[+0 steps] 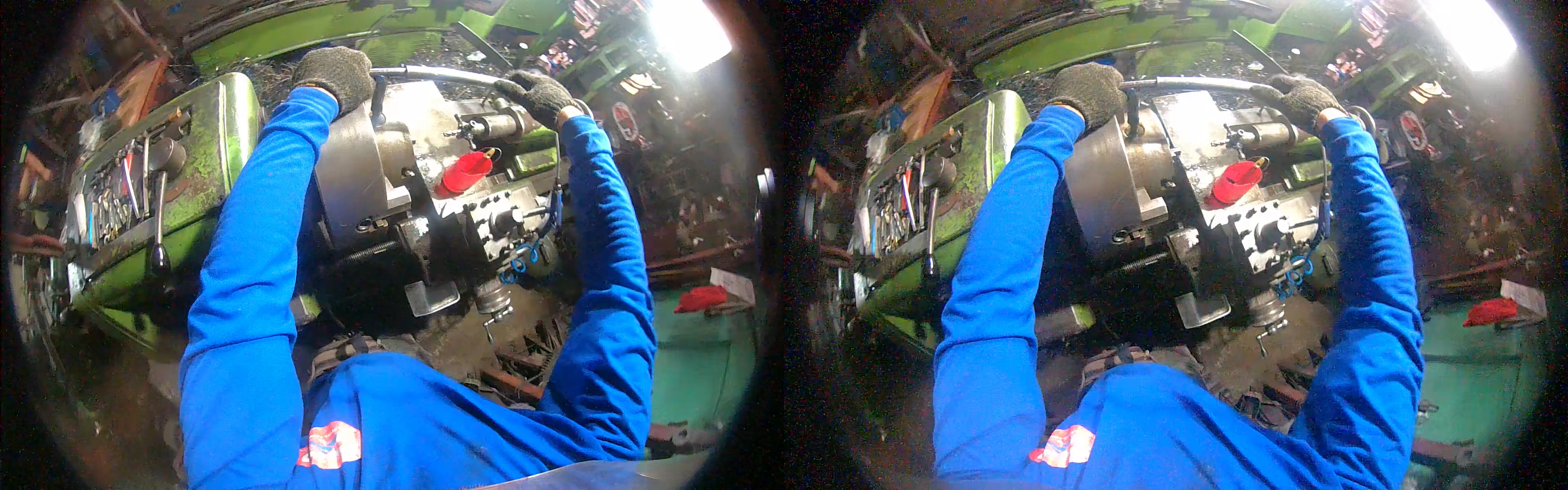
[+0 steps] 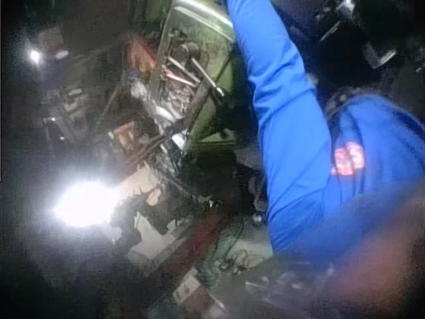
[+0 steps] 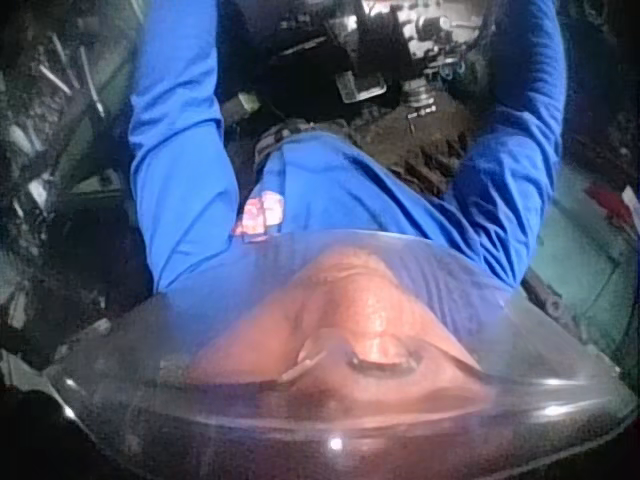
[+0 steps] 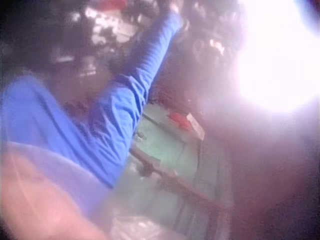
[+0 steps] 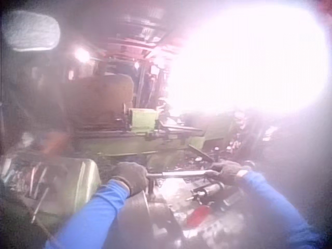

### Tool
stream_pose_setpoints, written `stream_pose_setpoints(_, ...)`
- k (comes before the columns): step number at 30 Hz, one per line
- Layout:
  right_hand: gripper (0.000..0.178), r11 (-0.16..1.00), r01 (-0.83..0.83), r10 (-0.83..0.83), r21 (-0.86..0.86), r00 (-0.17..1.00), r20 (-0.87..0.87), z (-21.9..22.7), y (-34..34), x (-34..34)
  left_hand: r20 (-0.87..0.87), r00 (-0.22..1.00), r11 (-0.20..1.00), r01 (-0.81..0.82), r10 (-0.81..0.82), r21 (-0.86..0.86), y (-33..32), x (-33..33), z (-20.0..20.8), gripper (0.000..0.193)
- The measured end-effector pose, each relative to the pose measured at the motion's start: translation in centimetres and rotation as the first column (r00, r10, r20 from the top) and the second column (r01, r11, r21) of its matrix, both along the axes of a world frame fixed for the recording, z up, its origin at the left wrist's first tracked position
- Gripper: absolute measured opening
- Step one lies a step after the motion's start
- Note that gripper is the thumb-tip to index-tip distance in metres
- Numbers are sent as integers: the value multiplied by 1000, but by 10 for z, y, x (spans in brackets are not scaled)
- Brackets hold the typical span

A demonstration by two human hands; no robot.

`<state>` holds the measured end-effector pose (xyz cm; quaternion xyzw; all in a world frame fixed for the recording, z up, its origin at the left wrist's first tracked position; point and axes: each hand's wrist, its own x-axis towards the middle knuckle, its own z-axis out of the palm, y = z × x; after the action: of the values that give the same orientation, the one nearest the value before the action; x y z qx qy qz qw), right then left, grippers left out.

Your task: The person operates a metal lathe, tightening the chuck with a chuck key, then uses a center drill to create a starting point on the rotating workpiece. The person repeatedly retracts and advances the drill while adjusting the machine controls.

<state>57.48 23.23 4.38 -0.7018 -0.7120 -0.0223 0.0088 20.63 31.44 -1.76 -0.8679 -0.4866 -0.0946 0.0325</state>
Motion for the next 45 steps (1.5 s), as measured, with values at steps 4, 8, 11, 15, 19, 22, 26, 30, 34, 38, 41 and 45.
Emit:
stream_pose_setpoints(4,56,830,129,188,543,852,-490,2,-68,-21,53,999,999,7,-5,-43,0,-14,-6,36)
stream_pose_setpoints(8,61,457,551,-185,699,827,-531,-43,-172,-18,119,993,997,-5,-4,74,18,-13,-30,36)
stream_pose_setpoints(11,68,455,748,-529,483,664,-529,-123,-242,33,131,991,998,14,-23,69,13,-4,-28,36)
stream_pose_setpoints(15,73,585,748,-573,315,656,-492,-136,-249,-6,139,990,997,-15,4,76,-4,-11,-15,32)
stream_pose_setpoints(19,42,631,726,-641,273,686,-343,-130,-236,-12,96,995,997,-35,29,66,-7,-11,-6,34)
stream_pose_setpoints(22,19,597,757,-703,266,654,-280,-137,-224,15,65,997,998,-44,41,44,-21,-11,4,34)
stream_pose_setpoints(26,21,526,765,-683,372,641,-350,-138,-221,32,74,995,998,-68,68,6,-26,-6,2,35)
stream_pose_setpoints(30,16,441,742,-495,504,670,-554,-111,-231,51,55,992,991,-121,118,65,-36,-1,5,34)
stream_pose_setpoints(34,13,314,691,-258,651,722,-642,-107,-246,131,42,994,985,-105,100,135,-30,-2,-4,33)
stream_pose_setpoints(38,6,248,925,-159,289,333,-929,-115,-265,248,89,988,979,-140,129,145,-31,-3,-11,34)
stream_pose_setpoints(41,9,196,878,-366,437,479,-798,-128,-284,357,90,988,971,-141,125,196,-33,-2,-15,33)
stream_pose_setpoints(45,19,84,787,-816,611,407,-411,-114,-298,503,113,991,955,-101,72,279,-40,9,-13,25)
